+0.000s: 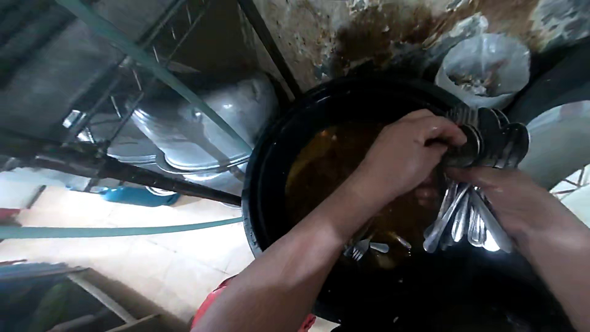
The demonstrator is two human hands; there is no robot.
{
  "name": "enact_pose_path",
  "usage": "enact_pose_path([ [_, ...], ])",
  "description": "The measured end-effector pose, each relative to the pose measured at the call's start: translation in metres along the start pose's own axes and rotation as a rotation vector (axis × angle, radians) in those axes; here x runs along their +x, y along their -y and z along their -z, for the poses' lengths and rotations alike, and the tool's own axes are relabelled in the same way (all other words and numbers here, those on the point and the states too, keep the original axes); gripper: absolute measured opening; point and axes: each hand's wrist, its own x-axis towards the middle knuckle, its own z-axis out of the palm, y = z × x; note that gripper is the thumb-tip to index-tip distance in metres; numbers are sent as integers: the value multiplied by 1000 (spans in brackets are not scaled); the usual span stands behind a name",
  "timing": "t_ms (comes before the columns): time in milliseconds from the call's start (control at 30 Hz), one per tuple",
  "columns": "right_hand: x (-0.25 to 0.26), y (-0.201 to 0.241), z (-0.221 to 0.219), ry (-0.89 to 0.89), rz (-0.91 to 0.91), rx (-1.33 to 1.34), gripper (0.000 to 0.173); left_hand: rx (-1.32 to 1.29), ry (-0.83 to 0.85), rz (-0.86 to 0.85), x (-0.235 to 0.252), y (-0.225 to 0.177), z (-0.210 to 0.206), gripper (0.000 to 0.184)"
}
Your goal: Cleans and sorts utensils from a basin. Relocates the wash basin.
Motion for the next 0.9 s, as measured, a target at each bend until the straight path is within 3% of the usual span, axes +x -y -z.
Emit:
enact_pose_path([
  [133,-1,4,7,60,-55,-13,30,-143,44,151,5,11,10,19],
  [200,1,1,10,65,8,-15,22,-221,51,253,1,25,19,29],
  [267,3,-1,12,55,66,-17,15,-33,112,377,-5,43,17,29],
  [400,3,-1,9,35,98,-40,15,547,575,640,-29,70,-43,28],
  [500,-1,2,6,25,90,-90,26,667,692,764,-39,86,-78,34],
  [633,-3,3,2,-2,67,-119,34,707,657,797,-38,86,-60,25],
  [733,0,2,0,-18,37,-51,30,618,512,782,-32,89,-23,29],
  [900,0,4,-9,-138,21,-41,17,249,70,293,-28,23,2,21],
])
